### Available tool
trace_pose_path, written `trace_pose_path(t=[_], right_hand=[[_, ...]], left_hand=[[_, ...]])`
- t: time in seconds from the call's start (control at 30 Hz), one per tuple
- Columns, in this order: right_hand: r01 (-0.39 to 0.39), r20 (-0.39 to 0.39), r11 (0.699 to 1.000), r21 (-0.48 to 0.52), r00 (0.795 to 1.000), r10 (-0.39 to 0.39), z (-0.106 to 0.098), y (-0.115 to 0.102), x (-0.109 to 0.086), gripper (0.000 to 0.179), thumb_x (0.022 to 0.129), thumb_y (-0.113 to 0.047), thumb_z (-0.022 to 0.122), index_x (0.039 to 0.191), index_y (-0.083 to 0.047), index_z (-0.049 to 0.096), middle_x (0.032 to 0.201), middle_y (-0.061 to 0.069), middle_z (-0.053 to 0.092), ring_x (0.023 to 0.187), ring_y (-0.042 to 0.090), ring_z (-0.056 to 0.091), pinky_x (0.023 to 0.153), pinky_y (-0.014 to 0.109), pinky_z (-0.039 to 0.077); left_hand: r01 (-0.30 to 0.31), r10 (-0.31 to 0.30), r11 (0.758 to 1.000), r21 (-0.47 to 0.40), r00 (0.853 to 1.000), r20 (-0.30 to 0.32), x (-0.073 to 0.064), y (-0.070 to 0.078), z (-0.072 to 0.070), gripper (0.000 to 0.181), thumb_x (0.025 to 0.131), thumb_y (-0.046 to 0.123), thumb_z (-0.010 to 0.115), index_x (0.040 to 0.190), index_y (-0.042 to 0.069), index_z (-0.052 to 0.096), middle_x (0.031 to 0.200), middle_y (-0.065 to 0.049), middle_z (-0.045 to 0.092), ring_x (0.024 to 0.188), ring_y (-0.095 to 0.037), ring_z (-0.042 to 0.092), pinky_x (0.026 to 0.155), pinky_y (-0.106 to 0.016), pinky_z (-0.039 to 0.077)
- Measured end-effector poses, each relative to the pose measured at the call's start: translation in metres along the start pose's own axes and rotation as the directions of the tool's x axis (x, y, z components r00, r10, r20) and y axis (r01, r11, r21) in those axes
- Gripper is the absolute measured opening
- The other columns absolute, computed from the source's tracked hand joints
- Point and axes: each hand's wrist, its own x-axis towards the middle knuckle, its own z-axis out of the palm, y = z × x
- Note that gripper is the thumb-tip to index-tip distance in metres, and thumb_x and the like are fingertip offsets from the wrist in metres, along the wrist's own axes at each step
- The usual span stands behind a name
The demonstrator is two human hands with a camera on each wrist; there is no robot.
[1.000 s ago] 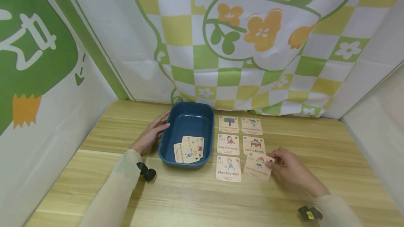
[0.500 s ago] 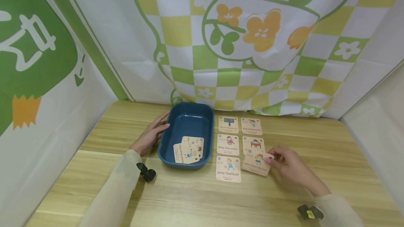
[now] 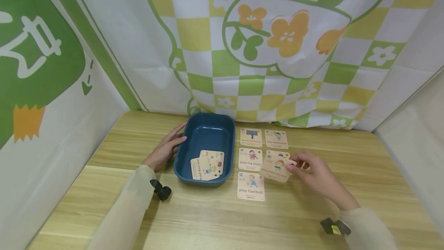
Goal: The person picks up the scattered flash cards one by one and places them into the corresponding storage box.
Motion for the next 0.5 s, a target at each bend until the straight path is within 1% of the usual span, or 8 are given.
trace_pose_path(t=[0.1,0.33,0.5], right_hand=[[-0.001,-0.021,1.0,0.0,1.0,0.001,0.0,-0.006,0.005,0.005,0.09,-0.008,0.077,0.093,-0.01,0.073,0.085,-0.005,0.06,0.08,0.013,0.055,0.072,0.03,0.048],[0.076,-0.076,0.997,0.021,0.994,-0.074,-0.003,-0.018,0.017,0.01,0.089,-0.003,0.077,0.088,-0.011,0.072,0.084,-0.007,0.061,0.079,0.012,0.055,0.072,0.03,0.048],[0.09,-0.092,0.996,0.021,0.992,-0.087,-0.007,-0.025,0.023,0.01,0.089,-0.002,0.077,0.088,-0.011,0.071,0.085,-0.005,0.061,0.079,0.012,0.054,0.072,0.03,0.048]], left_hand=[[-0.002,0.002,1.0,-0.002,1.0,0.0,0.0,0.0,0.0,0.062,0.108,0.024,0.05,0.164,0.026,0.023,0.159,-0.024,0.03,0.139,-0.041,0.041,0.1,-0.026,0.046],[-0.009,0.009,1.0,-0.011,1.0,0.004,-0.001,0.0,0.001,0.062,0.108,0.023,0.05,0.164,0.025,0.022,0.158,-0.025,0.031,0.138,-0.042,0.042,0.097,-0.024,0.047],[-0.009,0.009,1.0,-0.009,1.0,0.005,0.0,0.0,0.0,0.062,0.108,0.024,0.05,0.164,0.025,0.022,0.158,-0.025,0.03,0.138,-0.042,0.041,0.097,-0.024,0.047]])
